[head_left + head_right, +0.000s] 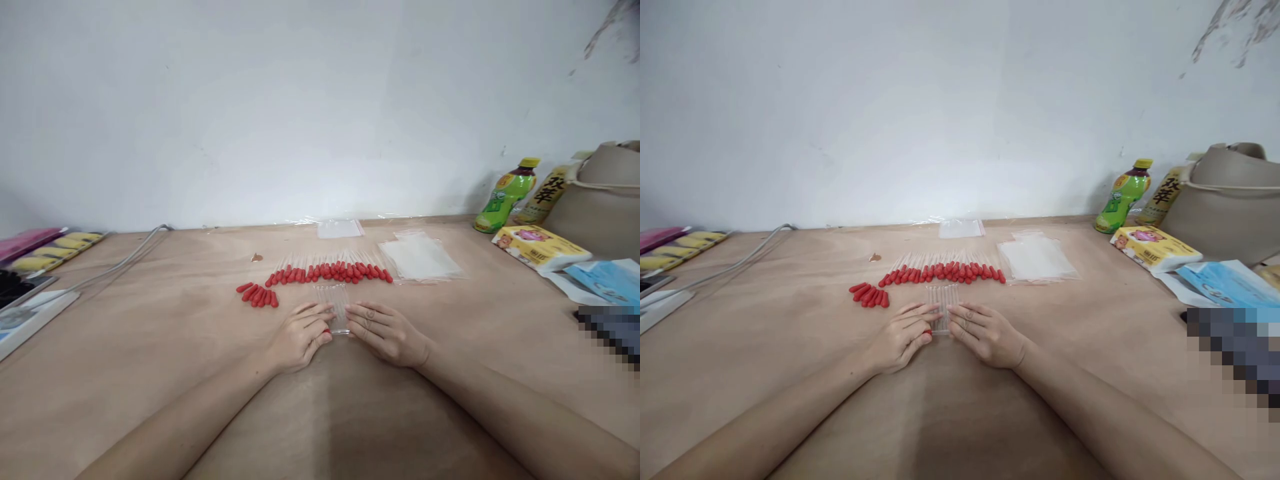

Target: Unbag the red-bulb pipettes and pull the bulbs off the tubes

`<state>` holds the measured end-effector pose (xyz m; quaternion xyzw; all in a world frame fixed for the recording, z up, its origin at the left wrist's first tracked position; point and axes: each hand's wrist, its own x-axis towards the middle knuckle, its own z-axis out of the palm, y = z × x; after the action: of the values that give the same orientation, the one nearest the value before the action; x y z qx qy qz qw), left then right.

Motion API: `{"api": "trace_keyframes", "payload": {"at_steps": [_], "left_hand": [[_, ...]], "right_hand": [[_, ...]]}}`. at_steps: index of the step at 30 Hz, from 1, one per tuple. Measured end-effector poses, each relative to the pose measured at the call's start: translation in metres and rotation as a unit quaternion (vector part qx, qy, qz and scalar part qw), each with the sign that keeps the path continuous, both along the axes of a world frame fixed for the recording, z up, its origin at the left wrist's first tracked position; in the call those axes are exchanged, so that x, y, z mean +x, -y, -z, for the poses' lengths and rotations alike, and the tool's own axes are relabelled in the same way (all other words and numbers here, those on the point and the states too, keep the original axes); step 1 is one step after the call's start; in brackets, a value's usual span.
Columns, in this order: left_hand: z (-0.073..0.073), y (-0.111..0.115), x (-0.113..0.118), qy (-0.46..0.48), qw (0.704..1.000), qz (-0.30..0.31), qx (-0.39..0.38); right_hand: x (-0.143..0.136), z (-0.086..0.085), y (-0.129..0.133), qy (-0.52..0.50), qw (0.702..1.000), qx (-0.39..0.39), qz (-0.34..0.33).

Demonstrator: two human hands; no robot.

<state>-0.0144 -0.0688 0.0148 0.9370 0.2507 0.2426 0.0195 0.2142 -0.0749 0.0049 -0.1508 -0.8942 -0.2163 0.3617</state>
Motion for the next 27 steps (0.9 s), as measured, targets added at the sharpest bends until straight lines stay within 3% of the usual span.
{"api": "trace_keyframes", "payload": {"at_steps": [7, 11, 13, 16, 19, 21, 23, 27], "left_hand": [[0.001, 0.002, -0.004, 0.020, 1.000, 0.005, 0.007], [-0.002, 0.002, -0.008, 0.062, 0.995, -0.073, -0.011], [-0.012, -0.001, -0.013, 0.074, 0.985, -0.154, -0.028], [-0.039, -0.014, -0.031, 0.069, 0.957, -0.268, -0.084], [-0.068, -0.038, -0.063, 0.069, 0.930, -0.344, -0.111], [-0.077, -0.054, -0.086, 0.059, 0.912, -0.392, -0.107], [-0.074, -0.066, -0.107, 0.032, 0.895, -0.422, -0.138], [-0.049, -0.079, -0.127, 0.010, 0.881, -0.422, -0.213]], "right_hand": [[0.005, 0.001, 0.001, -0.017, 0.999, -0.027, -0.014], [0.014, 0.012, -0.008, -0.090, 0.992, -0.072, 0.044], [0.016, 0.017, -0.014, -0.146, 0.977, -0.104, 0.114], [0.014, 0.019, -0.019, -0.166, 0.950, -0.161, 0.208], [0.011, 0.018, -0.020, -0.157, 0.930, -0.202, 0.264], [0.009, 0.018, -0.020, -0.160, 0.924, -0.210, 0.277], [0.007, 0.018, -0.020, -0.165, 0.922, -0.214, 0.279], [0.001, 0.018, -0.019, -0.147, 0.924, -0.222, 0.273]]}}
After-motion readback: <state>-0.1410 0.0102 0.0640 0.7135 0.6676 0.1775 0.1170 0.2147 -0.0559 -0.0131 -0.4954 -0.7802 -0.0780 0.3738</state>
